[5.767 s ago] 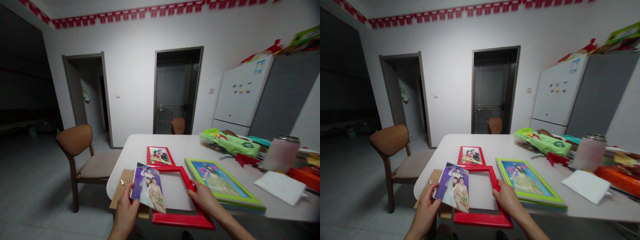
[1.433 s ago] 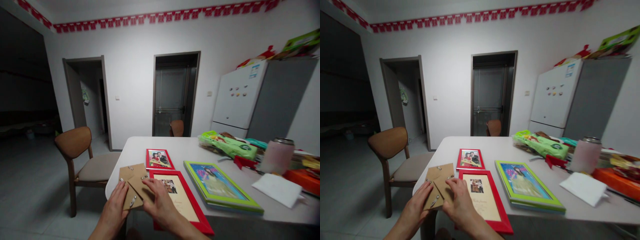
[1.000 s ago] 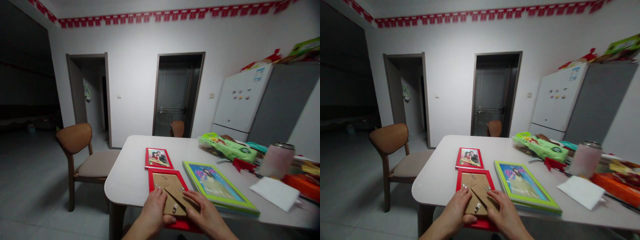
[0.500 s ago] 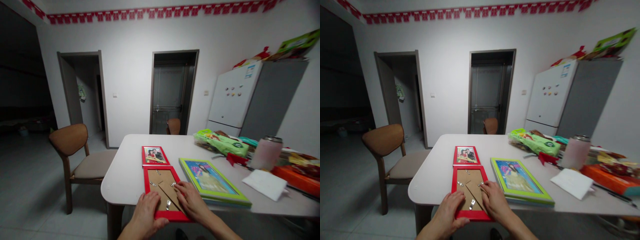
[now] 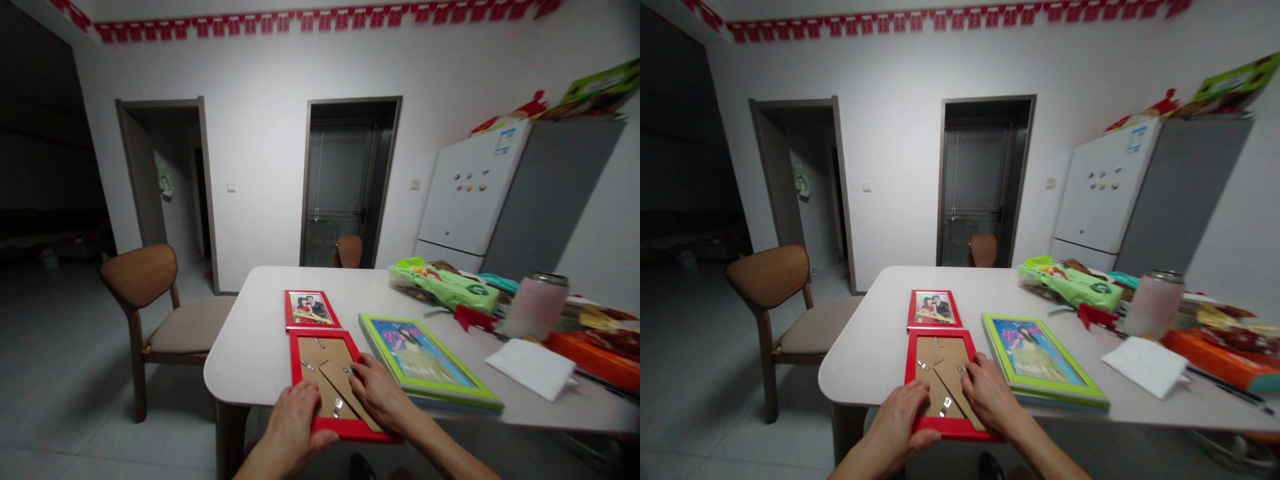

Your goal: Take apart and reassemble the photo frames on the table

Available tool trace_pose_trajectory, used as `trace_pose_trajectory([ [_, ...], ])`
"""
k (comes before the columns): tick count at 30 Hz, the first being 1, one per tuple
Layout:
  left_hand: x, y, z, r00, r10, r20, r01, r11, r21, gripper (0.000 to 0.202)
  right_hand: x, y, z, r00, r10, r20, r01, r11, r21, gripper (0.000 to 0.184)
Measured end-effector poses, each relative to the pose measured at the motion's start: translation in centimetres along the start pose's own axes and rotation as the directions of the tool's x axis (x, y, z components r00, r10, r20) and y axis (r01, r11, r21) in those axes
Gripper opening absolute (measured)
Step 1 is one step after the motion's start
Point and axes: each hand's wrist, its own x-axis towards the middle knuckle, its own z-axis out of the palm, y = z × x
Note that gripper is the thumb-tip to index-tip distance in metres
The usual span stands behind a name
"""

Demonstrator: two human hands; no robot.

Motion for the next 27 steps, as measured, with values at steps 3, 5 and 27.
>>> trace_pose_trajectory([
  [3, 0.0, -0.2, 0.2, 1.000, -0.007, 0.004, 0.007, 1.000, -0.012, 0.061, -0.9, -0.7, -0.2, 0.997, -0.069, -0.034, 0.069, 0.998, 0.001, 0.030],
  [5, 0.0, -0.3, 0.3, 1.000, -0.003, -0.001, 0.003, 1.000, -0.019, 0.060, -1.8, -1.5, -0.6, 0.989, -0.149, -0.014, 0.150, 0.987, 0.055, 0.031],
  [27, -0.4, -0.3, -0.3, 0.998, 0.041, -0.046, -0.045, 0.996, -0.079, 0.048, 2.9, -5.9, 1.4, 0.981, -0.180, 0.077, 0.167, 0.974, 0.152, 0.028],
])
